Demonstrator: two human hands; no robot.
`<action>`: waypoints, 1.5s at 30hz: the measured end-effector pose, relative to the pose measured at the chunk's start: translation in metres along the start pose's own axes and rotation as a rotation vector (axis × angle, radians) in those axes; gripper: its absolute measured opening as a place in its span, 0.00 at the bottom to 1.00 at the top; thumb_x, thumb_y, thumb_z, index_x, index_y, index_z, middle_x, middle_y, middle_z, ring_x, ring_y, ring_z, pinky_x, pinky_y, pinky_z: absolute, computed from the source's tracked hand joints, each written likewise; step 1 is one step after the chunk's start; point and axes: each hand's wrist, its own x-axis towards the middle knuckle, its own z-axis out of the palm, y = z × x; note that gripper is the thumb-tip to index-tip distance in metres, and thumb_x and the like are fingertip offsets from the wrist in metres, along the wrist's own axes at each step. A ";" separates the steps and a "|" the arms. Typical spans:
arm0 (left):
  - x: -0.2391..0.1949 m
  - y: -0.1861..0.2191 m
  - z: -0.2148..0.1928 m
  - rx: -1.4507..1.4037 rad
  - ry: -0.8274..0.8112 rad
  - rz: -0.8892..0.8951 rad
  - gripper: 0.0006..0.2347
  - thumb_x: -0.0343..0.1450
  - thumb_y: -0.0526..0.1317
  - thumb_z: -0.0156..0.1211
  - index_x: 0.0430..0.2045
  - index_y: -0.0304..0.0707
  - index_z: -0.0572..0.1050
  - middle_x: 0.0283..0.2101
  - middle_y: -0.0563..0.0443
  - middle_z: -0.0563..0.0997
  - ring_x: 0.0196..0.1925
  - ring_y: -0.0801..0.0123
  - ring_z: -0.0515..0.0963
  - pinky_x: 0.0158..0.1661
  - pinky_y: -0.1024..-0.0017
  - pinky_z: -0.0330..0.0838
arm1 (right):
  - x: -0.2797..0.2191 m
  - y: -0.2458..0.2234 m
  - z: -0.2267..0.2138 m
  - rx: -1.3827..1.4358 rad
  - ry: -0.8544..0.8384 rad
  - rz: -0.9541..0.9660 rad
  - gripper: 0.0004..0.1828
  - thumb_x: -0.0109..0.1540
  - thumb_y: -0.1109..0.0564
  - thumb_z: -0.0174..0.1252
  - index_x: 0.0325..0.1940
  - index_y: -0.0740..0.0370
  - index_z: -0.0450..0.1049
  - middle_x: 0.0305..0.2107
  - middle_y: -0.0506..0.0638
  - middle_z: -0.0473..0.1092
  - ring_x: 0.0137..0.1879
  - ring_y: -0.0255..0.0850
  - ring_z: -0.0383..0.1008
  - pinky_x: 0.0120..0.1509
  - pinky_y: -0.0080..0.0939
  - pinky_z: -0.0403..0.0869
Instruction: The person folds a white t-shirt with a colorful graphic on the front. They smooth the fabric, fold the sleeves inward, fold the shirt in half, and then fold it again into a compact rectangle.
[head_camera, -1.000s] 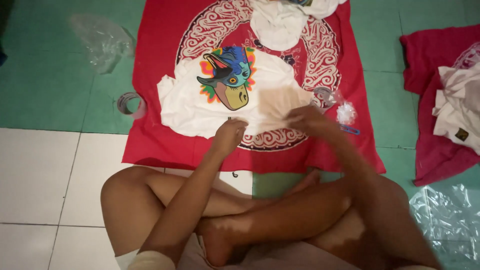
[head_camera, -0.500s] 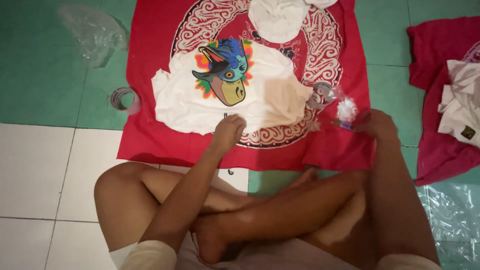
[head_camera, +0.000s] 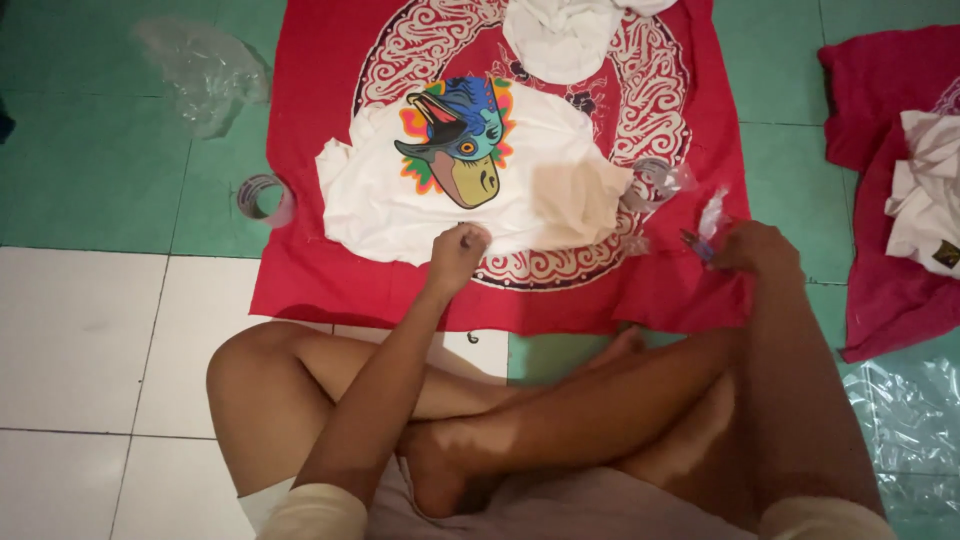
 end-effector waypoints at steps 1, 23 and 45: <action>0.003 -0.005 0.001 -0.002 -0.002 0.001 0.09 0.72 0.42 0.55 0.31 0.40 0.82 0.35 0.55 0.85 0.36 0.72 0.81 0.39 0.73 0.73 | -0.006 0.008 -0.003 0.000 0.000 0.003 0.34 0.56 0.44 0.71 0.61 0.63 0.74 0.55 0.62 0.74 0.60 0.59 0.74 0.56 0.57 0.75; 0.015 -0.019 0.009 -0.066 -0.056 -0.044 0.03 0.69 0.36 0.61 0.27 0.43 0.81 0.32 0.50 0.82 0.38 0.62 0.81 0.43 0.65 0.74 | -0.095 -0.105 -0.002 0.438 0.346 -0.571 0.16 0.69 0.47 0.51 0.51 0.61 0.69 0.36 0.65 0.74 0.47 0.62 0.76 0.50 0.61 0.71; 0.013 -0.005 -0.002 -0.050 -0.004 -0.131 0.04 0.68 0.35 0.62 0.30 0.47 0.83 0.31 0.50 0.85 0.31 0.66 0.83 0.36 0.69 0.77 | -0.050 -0.222 0.071 0.540 0.453 -0.951 0.17 0.62 0.44 0.66 0.51 0.52 0.79 0.35 0.57 0.76 0.44 0.54 0.79 0.55 0.53 0.75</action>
